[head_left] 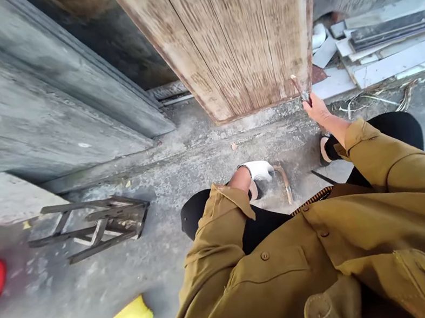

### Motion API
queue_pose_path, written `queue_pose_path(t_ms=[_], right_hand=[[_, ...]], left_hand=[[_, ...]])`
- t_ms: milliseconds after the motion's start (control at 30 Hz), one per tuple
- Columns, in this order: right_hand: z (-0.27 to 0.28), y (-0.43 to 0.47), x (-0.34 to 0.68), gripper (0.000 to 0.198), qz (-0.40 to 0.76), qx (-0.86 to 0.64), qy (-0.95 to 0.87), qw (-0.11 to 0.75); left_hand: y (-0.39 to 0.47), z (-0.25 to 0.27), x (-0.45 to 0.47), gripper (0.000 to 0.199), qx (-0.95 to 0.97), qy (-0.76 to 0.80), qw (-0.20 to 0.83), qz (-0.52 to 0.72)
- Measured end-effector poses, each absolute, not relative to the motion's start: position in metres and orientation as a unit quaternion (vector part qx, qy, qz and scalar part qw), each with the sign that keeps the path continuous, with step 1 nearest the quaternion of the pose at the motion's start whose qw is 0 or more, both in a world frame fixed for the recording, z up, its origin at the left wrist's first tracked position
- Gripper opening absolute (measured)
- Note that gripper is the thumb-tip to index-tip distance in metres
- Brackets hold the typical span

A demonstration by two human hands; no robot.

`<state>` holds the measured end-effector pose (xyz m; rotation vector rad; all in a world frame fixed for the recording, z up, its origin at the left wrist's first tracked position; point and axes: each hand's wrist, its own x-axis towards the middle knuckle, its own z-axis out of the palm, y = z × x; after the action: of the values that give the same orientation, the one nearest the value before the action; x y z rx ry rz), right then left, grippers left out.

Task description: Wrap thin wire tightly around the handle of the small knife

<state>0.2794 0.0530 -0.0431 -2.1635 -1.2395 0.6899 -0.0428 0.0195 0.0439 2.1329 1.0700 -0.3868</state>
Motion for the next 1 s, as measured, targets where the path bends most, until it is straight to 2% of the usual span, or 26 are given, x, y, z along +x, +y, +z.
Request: queue_pose_path(t_ms=[167,267,367,433,500,533,600,633,700,767,867,1000], right_hand=[[0.037,0.075,0.280,0.017,0.165,-0.731,-0.615,0.246],[0.075,0.084,0.269,0.017,0.151,-0.682,-0.664,0.266],[0.102,0.089,0.252,0.018,0.228,-0.616,-0.681,0.325],[0.113,0.090,0.241,0.024,0.338,-0.555,-0.669,0.361],[0.119,0.089,0.232,0.030,0.415,-0.504,-0.656,0.379],[0.119,0.089,0.228,0.033,0.438,-0.485,-0.652,0.384],[0.117,0.088,0.221,0.039,0.462,-0.461,-0.648,0.392],[0.115,0.087,0.217,0.042,0.471,-0.452,-0.645,0.397],[0.109,0.086,0.211,0.046,0.489,-0.438,-0.633,0.410],[0.105,0.083,0.206,0.048,0.512,-0.424,-0.623,0.414],[0.100,0.080,0.202,0.053,0.557,-0.404,-0.591,0.421],[0.099,0.076,0.207,0.056,0.625,-0.404,-0.488,0.457]], left_hand=[[0.068,0.087,-0.055,0.010,0.813,0.508,0.262,-0.111],[0.096,0.120,-0.063,0.030,0.800,0.571,0.180,-0.035],[0.110,0.151,-0.065,0.033,0.775,0.619,0.119,0.051],[0.112,0.165,-0.064,0.030,0.770,0.613,0.128,0.121],[0.114,0.169,-0.060,0.034,0.755,0.587,0.142,0.256],[0.116,0.168,-0.057,0.042,0.743,0.564,0.141,0.331],[0.124,0.159,-0.049,0.078,0.746,0.494,0.155,0.419],[0.130,0.151,-0.044,0.093,0.756,0.454,0.183,0.435],[0.142,0.134,-0.032,0.105,0.772,0.384,0.270,0.430],[0.151,0.116,-0.020,0.100,0.756,0.348,0.361,0.420],[0.149,0.101,-0.008,0.082,0.707,0.342,0.471,0.402],[0.124,0.103,-0.011,0.057,0.678,0.354,0.535,0.360]])
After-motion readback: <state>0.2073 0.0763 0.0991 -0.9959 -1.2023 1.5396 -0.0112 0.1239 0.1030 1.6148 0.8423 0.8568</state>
